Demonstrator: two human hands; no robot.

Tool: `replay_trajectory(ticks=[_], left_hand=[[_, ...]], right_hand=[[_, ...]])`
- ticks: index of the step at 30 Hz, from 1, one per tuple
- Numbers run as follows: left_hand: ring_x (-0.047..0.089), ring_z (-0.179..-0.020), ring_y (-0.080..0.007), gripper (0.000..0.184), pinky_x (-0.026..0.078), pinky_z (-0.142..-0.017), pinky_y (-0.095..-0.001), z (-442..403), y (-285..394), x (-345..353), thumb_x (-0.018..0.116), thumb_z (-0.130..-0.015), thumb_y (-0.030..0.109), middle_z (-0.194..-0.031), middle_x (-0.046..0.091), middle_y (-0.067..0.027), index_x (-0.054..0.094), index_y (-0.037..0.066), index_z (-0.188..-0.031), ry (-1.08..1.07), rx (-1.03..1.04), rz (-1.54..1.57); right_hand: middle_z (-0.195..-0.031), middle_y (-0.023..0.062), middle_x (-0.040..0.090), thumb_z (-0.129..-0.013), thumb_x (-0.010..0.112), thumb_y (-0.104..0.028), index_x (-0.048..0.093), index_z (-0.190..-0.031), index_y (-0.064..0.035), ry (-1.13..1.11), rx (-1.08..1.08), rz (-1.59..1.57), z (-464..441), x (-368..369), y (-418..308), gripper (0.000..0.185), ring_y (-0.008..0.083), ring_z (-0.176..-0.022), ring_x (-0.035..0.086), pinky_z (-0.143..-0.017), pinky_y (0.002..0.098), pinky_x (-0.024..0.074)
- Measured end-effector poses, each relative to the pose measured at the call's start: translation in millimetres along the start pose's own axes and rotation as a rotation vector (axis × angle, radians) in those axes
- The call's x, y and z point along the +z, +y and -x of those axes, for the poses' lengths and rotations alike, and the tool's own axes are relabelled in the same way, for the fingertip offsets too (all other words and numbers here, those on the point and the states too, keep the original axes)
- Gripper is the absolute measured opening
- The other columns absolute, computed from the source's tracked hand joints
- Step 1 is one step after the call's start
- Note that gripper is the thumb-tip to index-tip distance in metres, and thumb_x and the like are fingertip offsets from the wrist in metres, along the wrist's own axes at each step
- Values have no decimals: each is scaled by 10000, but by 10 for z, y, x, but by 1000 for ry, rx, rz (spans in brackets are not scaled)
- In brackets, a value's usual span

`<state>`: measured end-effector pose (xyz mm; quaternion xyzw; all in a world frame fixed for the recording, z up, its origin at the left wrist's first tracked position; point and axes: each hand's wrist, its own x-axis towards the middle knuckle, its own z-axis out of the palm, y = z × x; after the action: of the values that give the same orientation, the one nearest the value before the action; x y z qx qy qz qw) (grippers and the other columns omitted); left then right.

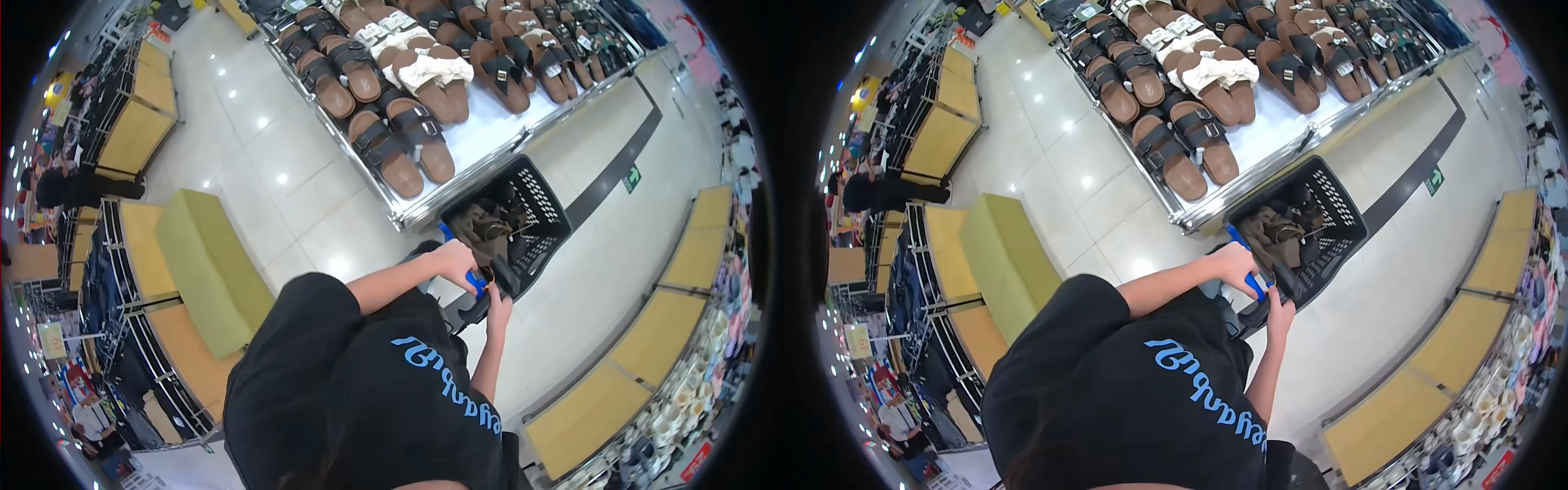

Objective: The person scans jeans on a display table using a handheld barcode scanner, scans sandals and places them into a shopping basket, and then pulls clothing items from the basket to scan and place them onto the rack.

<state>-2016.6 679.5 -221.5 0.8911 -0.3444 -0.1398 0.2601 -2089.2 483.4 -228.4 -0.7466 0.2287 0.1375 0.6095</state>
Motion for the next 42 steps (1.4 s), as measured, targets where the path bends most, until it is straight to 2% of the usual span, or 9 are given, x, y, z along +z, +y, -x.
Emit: replay_trajectory(ticks=[6, 10, 11, 14, 16, 18, 27, 36, 42], left_hand=[[616, -603, -315, 626, 459, -532, -401, 385, 143, -54, 619, -610, 719, -577, 607, -115, 661, 94, -630, -90, -42, -1], [621, -613, -315, 672, 464, -534, -401, 616, 125, 33, 592, -602, 756, -593, 615, -128, 691, 94, -664, -171, -40, 54], [621, -612, -316, 671, 464, -534, -403, 752, 154, 66, 589, -605, 755, -594, 615, -130, 690, 94, -662, -166, -30, 47], [620, -607, -334, 624, 460, -517, -412, 1073, 209, 124, 599, -636, 714, -596, 612, -141, 665, 94, -662, -149, 24, 30], [621, -608, -336, 622, 461, -517, -413, 1224, 211, 161, 594, -644, 710, -597, 612, -146, 669, 93, -672, -175, 45, 32], [618, -601, -338, 622, 461, -516, -416, 1390, 193, 212, 588, -656, 705, -590, 608, -151, 671, 89, -678, -182, 87, 53], [610, -579, -333, 588, 452, -507, -416, 1990, -16, 252, 598, -632, 674, -575, 605, -144, 682, 93, -664, -229, 254, 64], [635, -654, -299, 637, 466, -554, -393, 2307, -365, -22, 580, -599, 733, -642, 645, -121, 699, 110, -657, -438, 386, -28], [649, -746, -272, 557, 486, -640, -376, 2324, -503, -228, 582, -689, 650, -715, 677, -77, 722, 113, -738, -653, 401, -7]], right_hand=[[-800, 83, 642, -833, 648, -275, 635, -934, 62, 91, -72, -16, 454, 230, 51, 352, 150, -730, 584, -699, 287, 459], [-848, 89, 639, -834, 638, -277, 618, -982, 63, 113, -81, -85, 616, 336, 276, 372, 150, -765, 585, -699, 283, 460], [-910, 97, 628, -841, 630, -266, 601, -1027, 60, 11, 58, -87, 758, 339, 224, 376, 153, -818, 578, -732, 282, 456], [-929, 63, 596, -858, 619, -295, 578, -1084, 28, 89, 1, -154, 1003, 471, 437, 396, 132, -812, 556, -737, 270, 444], [-897, 88, 613, -867, 609, -286, 598, -1006, 56, 165, 37, -211, 1165, 594, 454, 370, 146, -811, 565, -725, 278, 450], [-864, 67, 603, -859, 620, -315, 586, -1041, 68, 204, -19, -199, 1279, 706, 596, 425, 131, -718, 557, -634, 264, 449], [-772, 67, 625, -883, 593, -286, 607, -916, 65, 352, -1, -353, 1939, 1396, 901, 352, 128, -651, 584, -588, 268, 460], [-891, 94, 618, -898, 562, -262, 545, -1060, 59, 396, 64, -527, 2369, 2247, 983, 361, 165, -797, 602, -718, 281, 485], [-937, 109, 605, -895, 575, -258, 500, -1134, 62, 352, 57, -510, 2558, 2597, 910, 406, 170, -799, 601, -721, 288, 495]])
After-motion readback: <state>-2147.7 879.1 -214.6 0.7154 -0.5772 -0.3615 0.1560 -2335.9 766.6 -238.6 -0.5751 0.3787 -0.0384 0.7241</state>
